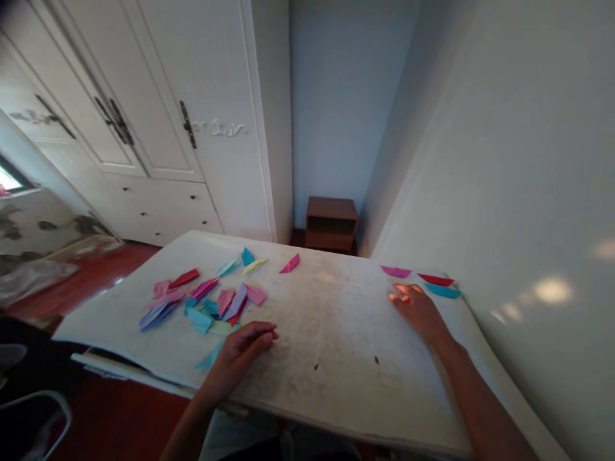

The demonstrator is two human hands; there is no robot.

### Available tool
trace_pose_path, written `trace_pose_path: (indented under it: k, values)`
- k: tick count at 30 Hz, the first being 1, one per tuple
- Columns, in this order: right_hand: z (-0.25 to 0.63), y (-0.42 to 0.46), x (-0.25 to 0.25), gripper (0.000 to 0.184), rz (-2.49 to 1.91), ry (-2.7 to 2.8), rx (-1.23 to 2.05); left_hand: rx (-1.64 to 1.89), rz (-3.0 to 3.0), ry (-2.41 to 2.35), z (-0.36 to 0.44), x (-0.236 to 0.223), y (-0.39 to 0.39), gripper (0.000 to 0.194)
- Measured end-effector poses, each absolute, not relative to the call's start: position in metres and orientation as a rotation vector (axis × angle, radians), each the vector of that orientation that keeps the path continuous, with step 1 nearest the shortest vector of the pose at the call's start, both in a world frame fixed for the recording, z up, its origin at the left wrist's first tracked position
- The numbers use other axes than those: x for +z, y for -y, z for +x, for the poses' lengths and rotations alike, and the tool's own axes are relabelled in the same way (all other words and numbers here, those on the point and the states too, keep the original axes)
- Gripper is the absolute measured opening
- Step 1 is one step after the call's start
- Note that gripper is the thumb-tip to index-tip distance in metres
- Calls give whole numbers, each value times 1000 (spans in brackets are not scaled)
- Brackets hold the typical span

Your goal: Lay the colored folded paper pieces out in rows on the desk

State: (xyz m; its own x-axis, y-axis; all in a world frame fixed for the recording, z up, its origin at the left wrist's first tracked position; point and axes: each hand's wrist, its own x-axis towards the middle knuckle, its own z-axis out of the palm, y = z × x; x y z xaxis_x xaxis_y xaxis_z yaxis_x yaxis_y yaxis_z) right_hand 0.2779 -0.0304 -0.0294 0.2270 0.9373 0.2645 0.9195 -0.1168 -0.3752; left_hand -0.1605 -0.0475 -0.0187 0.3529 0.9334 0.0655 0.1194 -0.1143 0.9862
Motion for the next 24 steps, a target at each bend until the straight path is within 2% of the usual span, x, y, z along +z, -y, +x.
trace_pose_path:
  k: [6,10,14,16,18,20,24]
  values:
    - [272,33,-27,49,-1892,1801,187,1049,1572,-1019,-160,-19,51,31]
    - [270,33,-23,53,-1904,1805,182,1351,1752,-1144,-166,-16,56,23]
    - [267,32,-22,54,-1873,1854,171,1558,1960,-1475,-183,-12,54,19]
    - [263,31,-22,54,-1858,1869,197,1439,2015,-1703,-194,-8,48,21]
    - [258,30,-22,52,-1827,1882,234,1162,2059,-1875,-204,-3,39,28]
    - [248,30,-21,51,-1780,1906,276,930,2097,-1926,-209,2,30,32]
    - [220,34,-14,47,-1685,1998,386,786,2182,-1885,-208,11,17,33]
